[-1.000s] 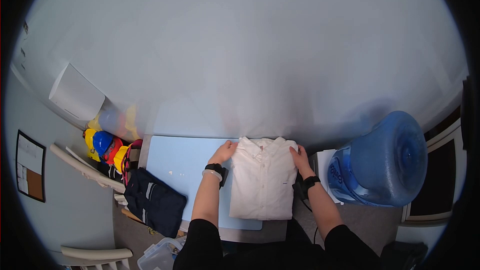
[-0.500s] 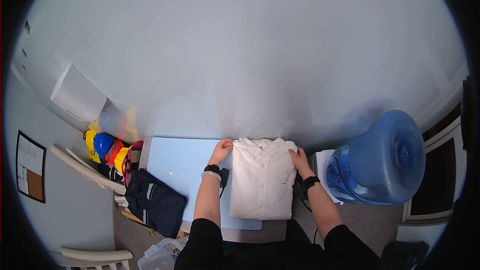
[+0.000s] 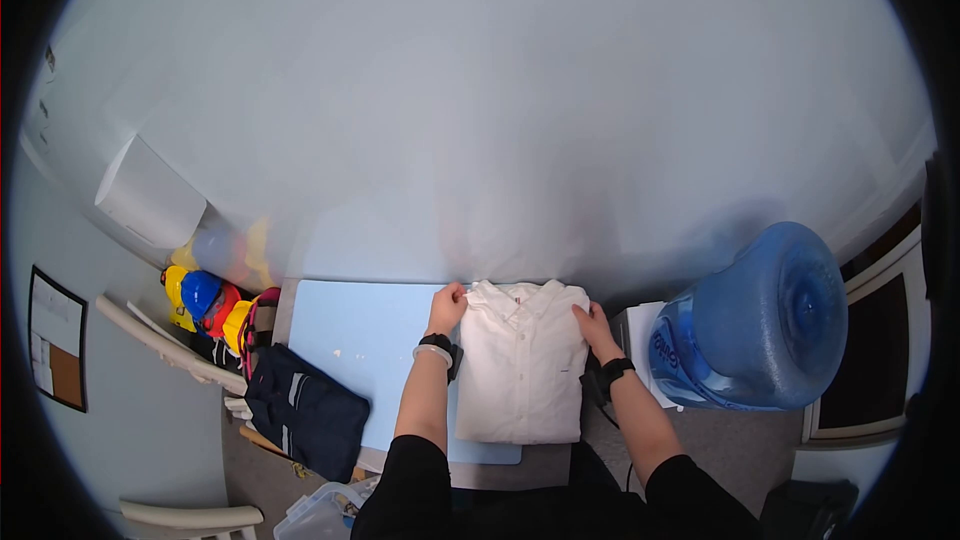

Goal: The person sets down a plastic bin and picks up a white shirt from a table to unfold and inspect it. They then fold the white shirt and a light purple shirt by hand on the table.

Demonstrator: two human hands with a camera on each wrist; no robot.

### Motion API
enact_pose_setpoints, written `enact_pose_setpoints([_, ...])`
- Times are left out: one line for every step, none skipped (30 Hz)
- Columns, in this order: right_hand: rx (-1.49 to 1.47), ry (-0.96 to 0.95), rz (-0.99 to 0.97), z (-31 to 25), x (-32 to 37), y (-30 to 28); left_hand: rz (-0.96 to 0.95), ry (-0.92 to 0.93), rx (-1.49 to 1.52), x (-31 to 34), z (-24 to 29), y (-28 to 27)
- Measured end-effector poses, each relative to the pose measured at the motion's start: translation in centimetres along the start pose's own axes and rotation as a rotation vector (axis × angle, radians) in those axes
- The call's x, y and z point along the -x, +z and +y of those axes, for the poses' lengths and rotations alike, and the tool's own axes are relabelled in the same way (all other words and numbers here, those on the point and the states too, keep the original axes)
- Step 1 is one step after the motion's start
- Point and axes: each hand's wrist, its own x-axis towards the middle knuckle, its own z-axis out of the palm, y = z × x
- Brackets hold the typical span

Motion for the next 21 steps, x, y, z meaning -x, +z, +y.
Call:
enact_pose_setpoints([0.0, 0.0, 0.002, -0.1, 0.1, 0.0, 0.001, -0.011, 0.011, 0.1, -0.2, 0.2])
enact_pose_setpoints([-0.019, -0.004, 0.001, -0.2, 0.2, 0.0, 0.003, -0.023, 0.023, 0.3, -0.3, 0.4])
enact_pose_setpoints([-0.039, -0.007, -0.002, -0.1, 0.2, 0.0, 0.002, -0.024, 0.023, 0.5, -0.5, 0.7])
enact_pose_setpoints([-0.038, -0.006, -0.002, 0.0, 0.1, 0.0, 0.002, -0.045, 0.116, 0.6, -0.6, 1.1])
enact_pose_setpoints([-0.04, -0.019, 0.0, 0.1, 0.1, 0.1, 0.003, -0.067, 0.209, 0.8, -0.8, 1.4])
enact_pose_setpoints([-0.042, -0.034, 0.002, 0.0, 0.1, 0.2, 0.005, -0.07, 0.209, 0.8, -1.4, 1.6])
enact_pose_setpoints([-0.041, -0.033, -0.001, -0.1, 0.2, 0.2, 0.004, -0.101, 0.281, 0.7, -2.0, 1.9])
enact_pose_setpoints([-0.014, -0.031, 0.01, -0.2, 0.2, 0.2, 0.003, -0.132, 0.352, 0.7, -2.5, 2.0])
enact_pose_setpoints([0.012, -0.028, 0.021, -0.4, 0.3, 0.2, 0.005, -0.133, 0.352, 0.8, -2.3, 1.7])
enact_pose_setpoints([0.013, -0.028, 0.021, -0.5, 0.5, 0.2, -0.048, -0.173, 0.451, 0.8, -2.1, 1.4])
enact_pose_setpoints([0.014, -0.022, 0.013, -0.7, 0.6, 0.2, -0.101, -0.213, 0.55, 0.8, -1.8, 1.1])
enact_pose_setpoints([0.015, -0.015, 0.005, -0.7, 0.6, 0.2, -0.1, -0.214, 0.551, 0.7, -1.9, 0.9])
enact_pose_setpoints([0.017, -0.016, 0.004, -0.7, 0.6, 0.2, -0.108, -0.199, 0.509, 0.6, -1.9, 0.7])
enact_pose_setpoints([0.011, -0.016, 0.005, -0.6, 0.6, 0.2, -0.115, -0.185, 0.467, 0.6, -1.9, 0.5])
enact_pose_setpoints([0.004, -0.016, 0.007, -0.5, 0.5, 0.2, -0.115, -0.184, 0.468, 0.6, -1.7, 0.6])
enact_pose_setpoints([0.004, -0.017, 0.007, -0.3, 0.4, 0.2, -0.078, -0.11, 0.397, 0.7, -1.6, 0.8])
enact_pose_setpoints([0.003, -0.021, 0.003, -0.2, 0.3, 0.2, -0.041, -0.037, 0.326, 0.7, -1.4, 0.9])
enact_pose_setpoints([0.001, -0.024, 0.0, -0.2, 0.3, 0.2, -0.041, -0.037, 0.326, 0.7, -1.6, 0.9])
enact_pose_setpoints([0.001, -0.024, 0.0, -0.1, 0.2, 0.2, -0.076, -0.061, 0.31, 0.6, -1.7, 1.0])
enact_pose_setpoints([0.018, -0.014, 0.003, -0.1, 0.2, 0.1, -0.111, -0.085, 0.294, 0.5, -1.8, 1.1])
enact_pose_setpoints([0.035, -0.002, 0.007, -0.4, 0.4, 0.1, -0.112, -0.084, 0.294, 0.5, -1.6, 1.0])
